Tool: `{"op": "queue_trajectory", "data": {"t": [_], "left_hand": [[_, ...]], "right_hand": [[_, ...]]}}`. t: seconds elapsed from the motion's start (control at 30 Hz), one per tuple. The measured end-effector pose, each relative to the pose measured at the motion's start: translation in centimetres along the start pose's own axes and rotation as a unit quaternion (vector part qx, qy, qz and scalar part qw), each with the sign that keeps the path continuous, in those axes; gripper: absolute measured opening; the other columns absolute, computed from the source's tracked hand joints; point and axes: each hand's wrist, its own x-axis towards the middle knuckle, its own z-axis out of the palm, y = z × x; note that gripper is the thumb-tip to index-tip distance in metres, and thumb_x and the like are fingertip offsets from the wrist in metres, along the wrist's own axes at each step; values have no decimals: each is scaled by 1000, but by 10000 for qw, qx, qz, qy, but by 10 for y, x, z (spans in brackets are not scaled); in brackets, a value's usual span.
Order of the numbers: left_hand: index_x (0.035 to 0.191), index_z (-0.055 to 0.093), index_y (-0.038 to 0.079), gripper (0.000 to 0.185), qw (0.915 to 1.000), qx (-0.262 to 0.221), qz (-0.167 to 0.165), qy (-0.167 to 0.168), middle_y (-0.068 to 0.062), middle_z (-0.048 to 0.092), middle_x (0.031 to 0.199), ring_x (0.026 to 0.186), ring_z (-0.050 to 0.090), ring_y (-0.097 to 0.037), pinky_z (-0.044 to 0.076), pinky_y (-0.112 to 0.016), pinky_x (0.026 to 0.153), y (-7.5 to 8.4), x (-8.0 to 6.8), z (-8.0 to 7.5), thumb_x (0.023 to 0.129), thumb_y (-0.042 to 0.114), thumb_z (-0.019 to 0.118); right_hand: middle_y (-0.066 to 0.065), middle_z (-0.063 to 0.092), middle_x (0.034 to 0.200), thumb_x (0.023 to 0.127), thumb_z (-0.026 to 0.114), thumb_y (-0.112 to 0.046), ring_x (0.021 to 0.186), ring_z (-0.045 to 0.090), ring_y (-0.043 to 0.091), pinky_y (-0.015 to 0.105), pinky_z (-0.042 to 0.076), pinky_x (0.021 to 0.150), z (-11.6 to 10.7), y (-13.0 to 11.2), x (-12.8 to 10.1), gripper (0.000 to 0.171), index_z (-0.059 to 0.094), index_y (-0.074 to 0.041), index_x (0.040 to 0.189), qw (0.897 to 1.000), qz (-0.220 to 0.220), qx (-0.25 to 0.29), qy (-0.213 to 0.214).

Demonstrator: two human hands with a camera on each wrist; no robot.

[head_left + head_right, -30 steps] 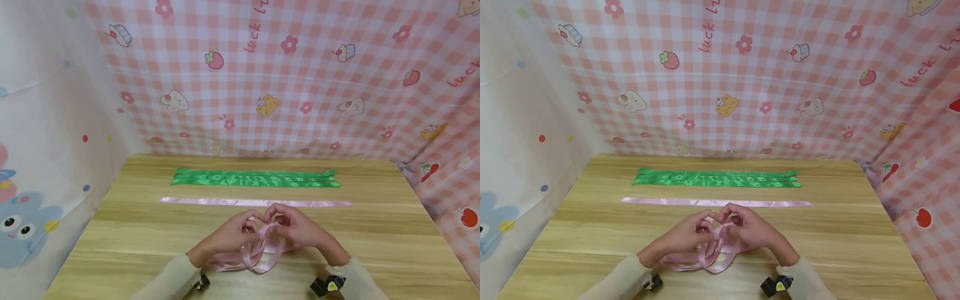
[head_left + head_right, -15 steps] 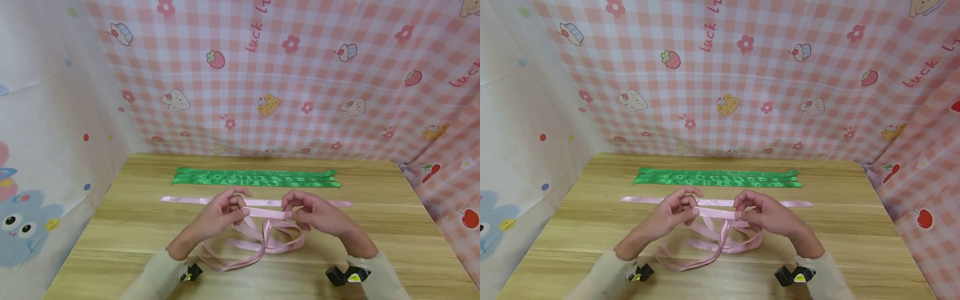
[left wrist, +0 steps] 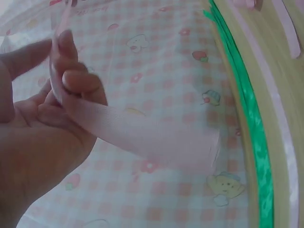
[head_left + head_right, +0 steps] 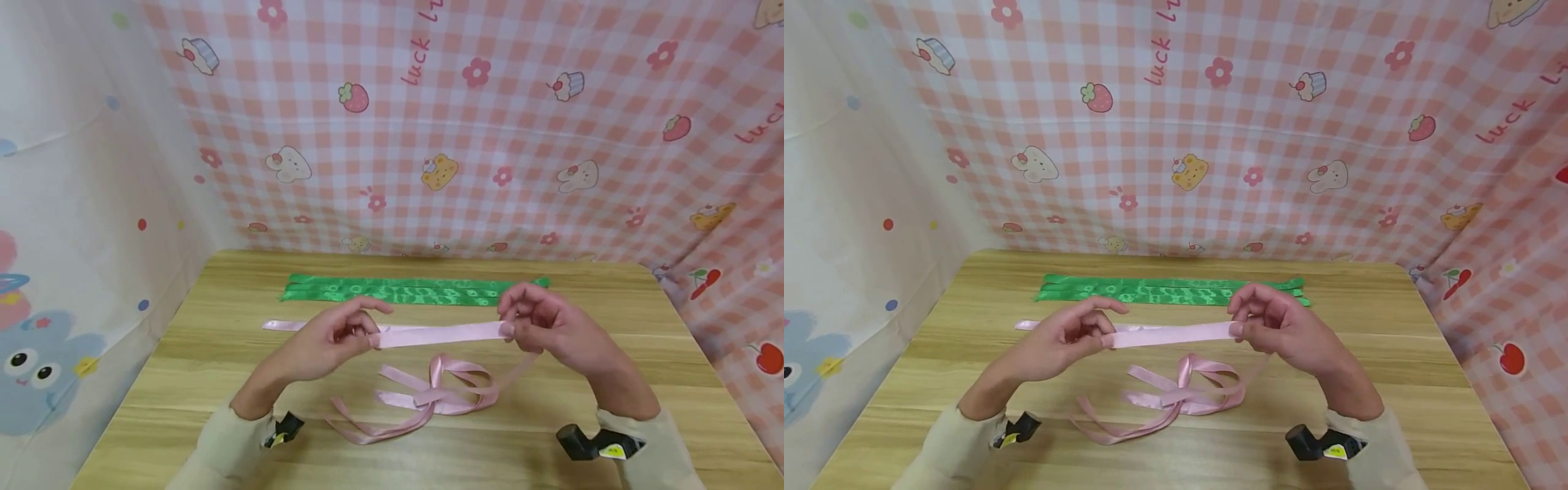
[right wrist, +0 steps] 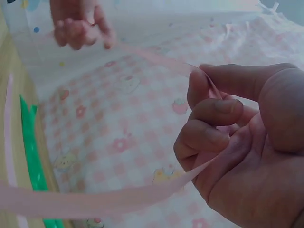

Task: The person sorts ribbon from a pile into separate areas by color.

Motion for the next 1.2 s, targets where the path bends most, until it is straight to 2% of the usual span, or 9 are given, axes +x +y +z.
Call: {"op": "queue_trajectory", "data": {"t": [0.1,0.2,0.37,0.53,0.63,0.77,0.93,1.07,1.2], "left_hand": [[142,45,14,45,9993,-167,-129,-318,-6,69,100,80,60,-16,48,-25,68,-4,3,3,99,3,56],[144,42,18,49,9981,-128,-362,-484,-3,68,115,101,65,-15,53,-29,84,-5,8,12,100,10,59],[149,37,23,54,9980,-195,-248,-549,-1,58,139,128,54,-14,44,-37,107,-3,22,36,100,17,60],[145,40,12,46,9882,-1307,119,-784,-16,66,122,114,62,-18,49,-36,101,-2,38,56,102,8,54],[137,44,3,40,9820,-1788,119,-588,-16,69,102,97,65,-15,52,-31,92,-4,39,60,99,2,57],[130,46,-3,36,9780,-2054,68,-355,-7,65,92,80,63,-12,55,-26,74,-4,32,52,96,-1,59],[130,50,-1,32,9837,-1631,254,-706,-13,62,87,61,54,-8,50,-25,53,-5,12,30,99,0,57],[130,54,0,35,9885,-1172,324,-894,-19,65,93,69,59,-9,53,-26,56,-6,-10,6,96,-1,60],[129,57,3,36,9911,-786,40,-1078,-14,64,97,83,62,-9,54,-23,66,-8,-27,-12,93,-2,63]], "right_hand": [[-2,59,81,95,47,17,53,31,22,34,25,43,6,-5,4,21,51,0,108,9999,-115,-82,13],[0,60,84,94,51,16,59,41,17,30,34,47,16,-6,11,17,51,5,108,9997,-157,-125,-124],[3,66,94,95,57,8,81,61,7,22,51,65,32,-5,24,16,54,6,111,9987,41,-362,-365],[8,66,96,96,58,6,86,65,10,24,55,71,38,0,29,15,55,7,110,9976,170,-532,-410],[10,66,94,96,59,5,86,66,12,28,57,73,35,2,26,13,56,4,108,9963,155,-787,-312],[9,64,86,95,61,2,77,62,8,26,55,64,28,-1,17,12,58,-3,106,9919,230,-1244,-105],[7,54,72,93,62,6,59,48,12,26,44,48,14,-7,1,18,57,-7,105,9889,163,-1474,-115],[5,47,67,92,61,10,54,42,16,28,39,43,1,-14,-11,22,57,-7,105,9887,157,-1490,-90],[6,47,68,92,59,13,53,41,20,31,38,43,-11,-19,-22,22,56,-5,104,9904,255,-1359,65]]}}
